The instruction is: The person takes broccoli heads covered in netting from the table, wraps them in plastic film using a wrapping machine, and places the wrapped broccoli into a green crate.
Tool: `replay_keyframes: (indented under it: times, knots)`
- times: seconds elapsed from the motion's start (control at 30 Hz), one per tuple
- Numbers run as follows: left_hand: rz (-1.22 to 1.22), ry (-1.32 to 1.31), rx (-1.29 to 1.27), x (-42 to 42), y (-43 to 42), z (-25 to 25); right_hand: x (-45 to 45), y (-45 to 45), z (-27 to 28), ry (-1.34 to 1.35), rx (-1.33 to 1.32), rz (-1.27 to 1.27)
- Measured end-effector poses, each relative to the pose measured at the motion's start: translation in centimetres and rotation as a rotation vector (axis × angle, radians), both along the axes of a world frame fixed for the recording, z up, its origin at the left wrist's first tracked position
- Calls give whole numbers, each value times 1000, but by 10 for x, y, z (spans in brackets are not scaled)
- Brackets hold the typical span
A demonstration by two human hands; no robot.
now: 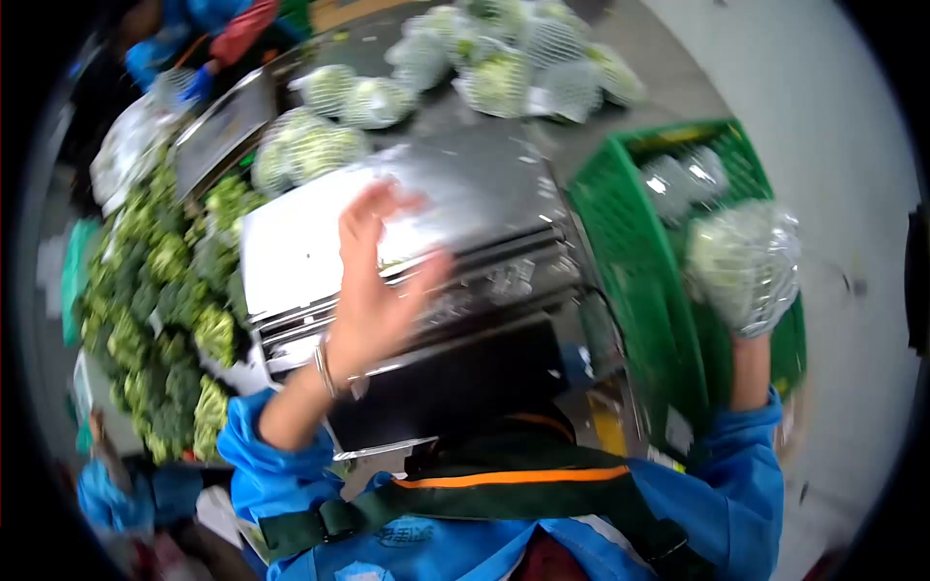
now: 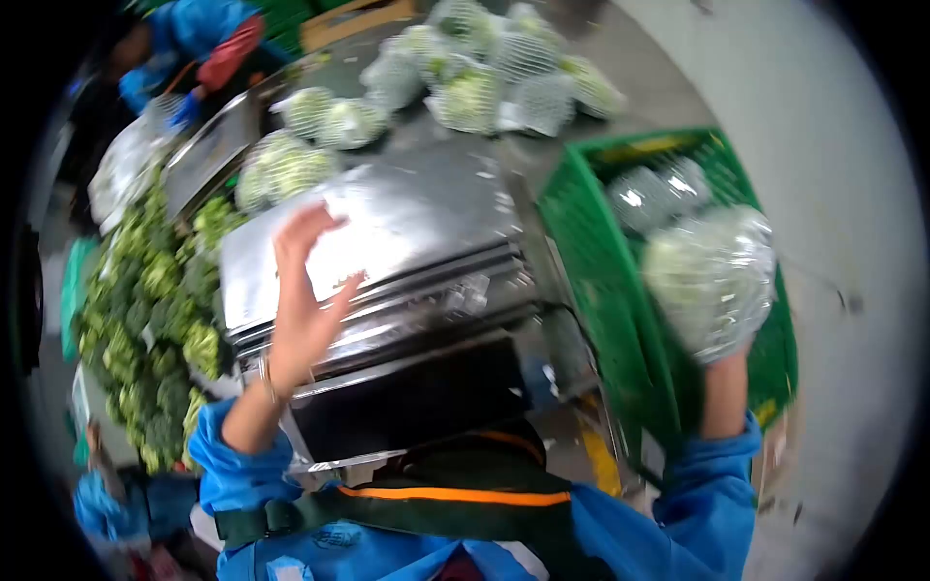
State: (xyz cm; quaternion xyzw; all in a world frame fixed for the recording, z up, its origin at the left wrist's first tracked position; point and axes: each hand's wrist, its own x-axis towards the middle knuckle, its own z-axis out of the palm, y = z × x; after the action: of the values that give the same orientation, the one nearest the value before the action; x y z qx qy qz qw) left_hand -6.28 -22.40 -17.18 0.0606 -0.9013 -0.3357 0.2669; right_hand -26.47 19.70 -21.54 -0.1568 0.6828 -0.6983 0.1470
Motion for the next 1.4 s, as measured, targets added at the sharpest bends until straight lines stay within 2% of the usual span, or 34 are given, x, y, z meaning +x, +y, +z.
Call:
replay_keyframes:
  times: [0.03,0.07,0.1,0.13,0.2,0.23,0.3,0.37,0.4,0.43,0.47,0.57,0.6,0.7,0.77,0.8,0.83,0.9,0.93,0.97,1.03,1.1,1.13,1.17,1.2,1.23,1.27,1.3,1.33,1.37,1.4]
  knots:
    - [202,28,-112,-11,-45,-16,-21,-13,-9,-297,-244,-76]
    - [358,20,61,-18,-89,-32,-43,-25,-19,-572,-511,-213]
    - [503,-14,160,-22,-129,-44,-63,-25,-45,-655,-473,-173]
    - [518,-1,-15,-26,-168,-58,-83,-26,-77,-728,-432,-142]
    - [550,-217,-211,-38,-231,-83,-105,-58,-147,-671,-285,-120]
    - [528,-388,-217,-45,-262,-102,-118,-67,-179,-613,-201,-138]
    - [283,-662,-82,-62,-285,-116,-133,-63,-199,-346,72,-247]
    - [180,-885,-172,-80,-292,-142,-135,-49,-216,-65,347,-362]
    - [215,-1058,-194,-93,-287,-147,-132,-60,-206,82,488,-413]
    - [398,-1113,-226,-100,-274,-158,-127,-72,-196,471,614,-447]
    - [441,-1075,-268,-109,-272,-171,-114,-101,-168,863,767,-561]
    - [486,-929,-255,-116,-274,-178,-120,-132,-170,1310,992,-239]
    - [489,-854,-236,-120,-279,-168,-119,-146,-155,1160,965,-254]
    - [391,-644,-194,-125,-294,-127,-121,-142,-139,1020,1192,-95]
    - [364,-583,-325,-118,-287,-75,-121,-139,-109,903,1036,122]
    - [273,-544,-358,-109,-284,-51,-120,-133,-95,833,965,226]
    - [251,-578,-344,-99,-266,-19,-127,-118,-87,707,852,109]
    - [130,-493,-488,-67,-226,25,-142,-83,-72,444,622,-118]
    - [44,-443,-447,-51,-210,33,-136,-83,-50,530,577,-133]
    - [-41,-397,-404,-35,-195,35,-131,-94,-25,612,532,-144]
    - [-142,-340,-305,-10,-167,20,-76,-154,14,549,360,-27]
    - [-126,-400,-180,9,-136,0,-1,-226,41,583,452,163]
    - [-118,-305,-214,18,-129,-9,31,-254,44,637,524,304]
    - [-105,-207,-250,26,-123,-14,48,-273,30,794,530,411]
    - [-49,-212,-222,41,-114,-10,60,-285,13,1154,528,389]
    - [66,-277,-280,62,-105,-4,73,-288,8,1229,514,297]
    - [113,-233,-356,89,-103,-3,74,-275,0,1079,599,254]
    - [276,-319,-572,117,-99,-7,74,-258,-6,932,676,210]
    - [375,-347,-698,139,-100,-22,78,-245,-13,934,962,153]
    - [480,-527,-758,150,-95,-40,84,-235,-21,916,1250,99]
    - [528,-729,-723,153,-87,-56,93,-233,-28,914,1306,166]
